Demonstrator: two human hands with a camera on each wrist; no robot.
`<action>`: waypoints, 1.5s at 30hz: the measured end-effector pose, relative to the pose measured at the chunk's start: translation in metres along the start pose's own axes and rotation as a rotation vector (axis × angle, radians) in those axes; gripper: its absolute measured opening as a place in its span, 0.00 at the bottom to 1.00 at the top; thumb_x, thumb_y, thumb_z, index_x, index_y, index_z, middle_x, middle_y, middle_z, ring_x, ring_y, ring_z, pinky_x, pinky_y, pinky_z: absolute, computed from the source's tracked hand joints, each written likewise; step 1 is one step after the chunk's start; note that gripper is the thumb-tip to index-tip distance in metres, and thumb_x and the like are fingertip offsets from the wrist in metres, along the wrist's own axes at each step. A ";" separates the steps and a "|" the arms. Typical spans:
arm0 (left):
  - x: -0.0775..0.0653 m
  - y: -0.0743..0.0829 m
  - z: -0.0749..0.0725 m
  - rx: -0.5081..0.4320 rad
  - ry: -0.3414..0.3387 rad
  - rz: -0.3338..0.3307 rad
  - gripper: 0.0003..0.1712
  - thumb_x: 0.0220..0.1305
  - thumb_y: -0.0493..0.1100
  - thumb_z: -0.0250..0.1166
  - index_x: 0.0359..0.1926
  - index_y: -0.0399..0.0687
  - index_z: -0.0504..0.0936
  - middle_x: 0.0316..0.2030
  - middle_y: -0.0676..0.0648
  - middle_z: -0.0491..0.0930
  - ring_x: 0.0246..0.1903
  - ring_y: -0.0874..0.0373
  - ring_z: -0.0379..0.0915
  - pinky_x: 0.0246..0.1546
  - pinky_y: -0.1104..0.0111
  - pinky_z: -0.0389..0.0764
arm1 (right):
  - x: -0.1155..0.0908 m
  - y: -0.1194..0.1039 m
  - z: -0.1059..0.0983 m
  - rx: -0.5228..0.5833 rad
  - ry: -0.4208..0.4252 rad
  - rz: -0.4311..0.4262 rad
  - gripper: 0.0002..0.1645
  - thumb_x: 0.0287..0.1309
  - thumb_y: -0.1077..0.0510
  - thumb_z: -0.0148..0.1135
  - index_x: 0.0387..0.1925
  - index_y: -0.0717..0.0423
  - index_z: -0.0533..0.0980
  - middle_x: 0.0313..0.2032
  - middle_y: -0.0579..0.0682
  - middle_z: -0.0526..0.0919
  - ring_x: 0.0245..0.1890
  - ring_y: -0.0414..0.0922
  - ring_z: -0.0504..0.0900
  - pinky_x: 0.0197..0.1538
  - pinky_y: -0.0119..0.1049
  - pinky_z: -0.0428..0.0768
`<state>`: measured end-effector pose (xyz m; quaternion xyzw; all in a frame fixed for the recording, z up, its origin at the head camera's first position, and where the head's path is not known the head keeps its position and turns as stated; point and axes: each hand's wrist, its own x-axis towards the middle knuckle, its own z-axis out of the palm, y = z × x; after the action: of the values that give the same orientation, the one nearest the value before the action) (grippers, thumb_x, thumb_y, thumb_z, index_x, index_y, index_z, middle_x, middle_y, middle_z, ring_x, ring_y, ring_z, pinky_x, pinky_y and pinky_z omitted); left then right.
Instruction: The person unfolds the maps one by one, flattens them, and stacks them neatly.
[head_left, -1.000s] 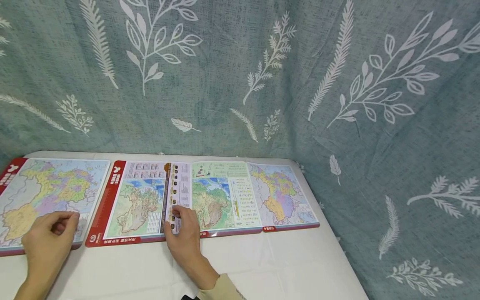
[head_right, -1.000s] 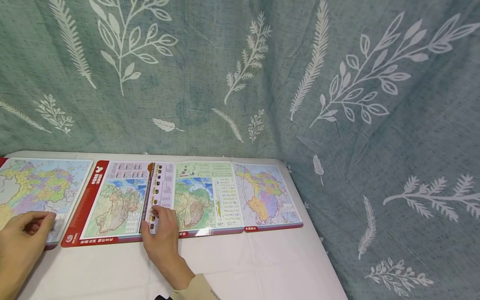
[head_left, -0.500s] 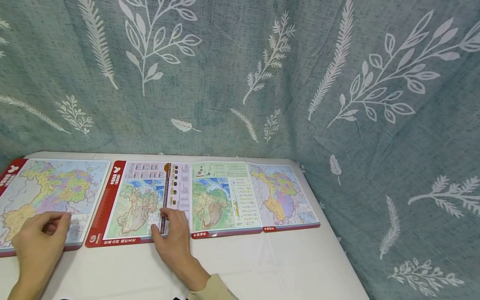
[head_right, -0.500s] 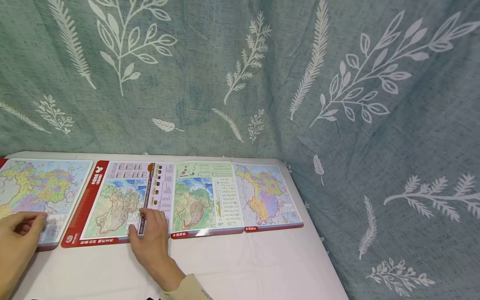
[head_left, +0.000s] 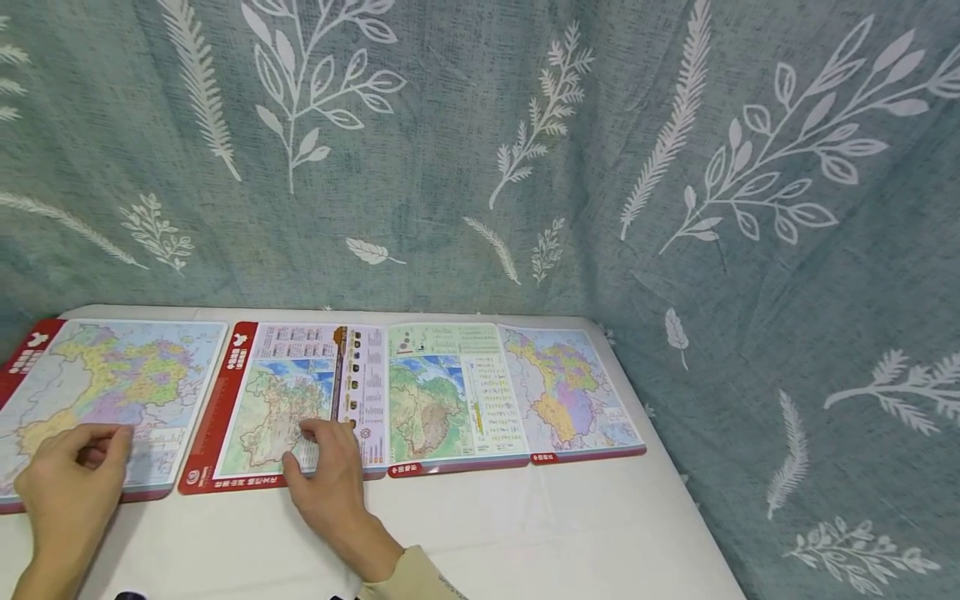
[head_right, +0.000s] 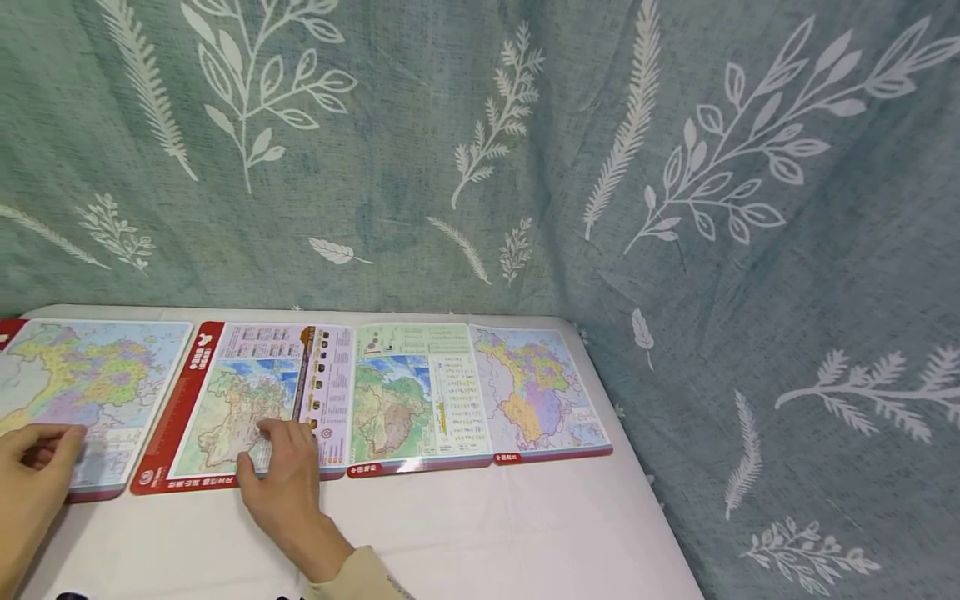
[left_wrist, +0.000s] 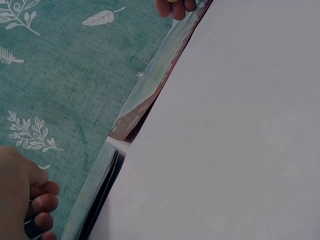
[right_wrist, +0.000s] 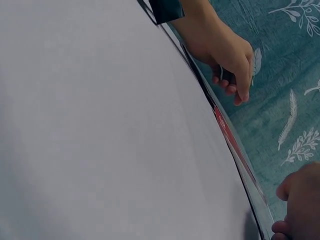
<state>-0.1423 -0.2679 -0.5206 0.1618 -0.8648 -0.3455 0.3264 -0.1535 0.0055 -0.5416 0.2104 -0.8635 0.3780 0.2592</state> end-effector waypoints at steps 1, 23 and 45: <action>0.001 -0.001 0.000 0.005 0.001 -0.003 0.11 0.65 0.38 0.69 0.36 0.30 0.87 0.21 0.72 0.64 0.27 0.83 0.53 0.36 0.74 0.55 | 0.000 -0.002 0.002 -0.009 0.000 -0.006 0.25 0.56 0.56 0.75 0.55 0.56 0.79 0.47 0.47 0.85 0.49 0.41 0.80 0.58 0.30 0.74; 0.012 -0.028 -0.012 0.019 0.057 -0.108 0.13 0.68 0.40 0.66 0.40 0.29 0.87 0.20 0.83 0.58 0.23 0.82 0.53 0.37 0.74 0.55 | 0.003 -0.037 0.035 -0.153 -0.115 -0.009 0.24 0.56 0.47 0.77 0.53 0.47 0.81 0.46 0.39 0.83 0.49 0.36 0.76 0.57 0.26 0.70; 0.021 -0.040 -0.028 0.084 0.003 -0.357 0.27 0.74 0.41 0.53 0.65 0.24 0.72 0.71 0.24 0.61 0.76 0.30 0.50 0.73 0.35 0.46 | 0.007 -0.057 0.055 -0.261 -0.164 -0.010 0.23 0.59 0.38 0.74 0.51 0.44 0.85 0.52 0.37 0.79 0.54 0.37 0.72 0.59 0.32 0.70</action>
<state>-0.1365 -0.3203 -0.5242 0.3267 -0.8356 -0.3612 0.2540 -0.1427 -0.0727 -0.5382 0.2093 -0.9225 0.2429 0.2149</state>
